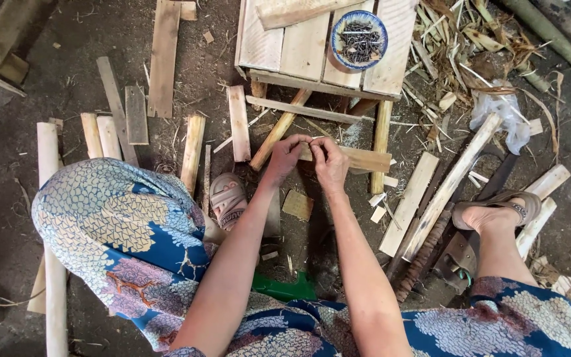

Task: The person is using a hammer to secure wood and then a hand saw to cut through a wooden slat while working on a crate.

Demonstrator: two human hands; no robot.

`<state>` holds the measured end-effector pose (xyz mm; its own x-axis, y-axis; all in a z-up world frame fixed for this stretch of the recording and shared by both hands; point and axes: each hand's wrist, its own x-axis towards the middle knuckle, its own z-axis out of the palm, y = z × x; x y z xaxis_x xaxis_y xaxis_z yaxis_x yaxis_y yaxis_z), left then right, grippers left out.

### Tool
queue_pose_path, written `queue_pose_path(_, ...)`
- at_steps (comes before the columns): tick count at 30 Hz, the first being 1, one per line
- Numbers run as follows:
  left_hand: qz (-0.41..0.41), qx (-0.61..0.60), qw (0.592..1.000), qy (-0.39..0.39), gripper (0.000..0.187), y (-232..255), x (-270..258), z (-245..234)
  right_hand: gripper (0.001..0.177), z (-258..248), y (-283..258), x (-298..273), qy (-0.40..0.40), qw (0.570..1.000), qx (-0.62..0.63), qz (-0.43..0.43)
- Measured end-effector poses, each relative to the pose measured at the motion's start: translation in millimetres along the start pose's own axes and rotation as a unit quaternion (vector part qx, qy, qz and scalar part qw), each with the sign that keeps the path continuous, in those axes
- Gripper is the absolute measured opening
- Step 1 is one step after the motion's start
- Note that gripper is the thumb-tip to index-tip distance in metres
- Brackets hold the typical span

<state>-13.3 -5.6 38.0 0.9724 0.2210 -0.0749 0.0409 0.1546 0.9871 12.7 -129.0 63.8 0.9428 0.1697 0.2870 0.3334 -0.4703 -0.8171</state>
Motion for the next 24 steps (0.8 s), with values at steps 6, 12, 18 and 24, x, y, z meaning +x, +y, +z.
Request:
queue_pose_path(6, 0.047, 0.014, 0.999, -0.009, 0.021, 0.1, 5.0, -0.9, 0.007, -0.5, 1.3, 0.8, -0.005, 0.998, -0.048, -0.042)
queue_pose_path(12, 0.060, 0.048, 0.997, 0.008, 0.022, -21.0, 8.2, -2.1, 0.008, 4.5, 8.2, 0.7, 0.013, 0.995, -0.082, -0.051)
queue_pose_path(18, 0.047, 0.040, 0.998, -0.004, 0.021, -3.6, 4.8, -0.1, 0.009, 10.1, 25.6, 1.5, 0.022, 0.995, -0.075, -0.065)
queue_pose_path(24, 0.041, 0.053, 0.998, -0.006, 0.020, -12.7, 7.3, -0.4, 0.010, 11.2, 23.4, 0.0, 0.032, 0.994, -0.077, -0.069)
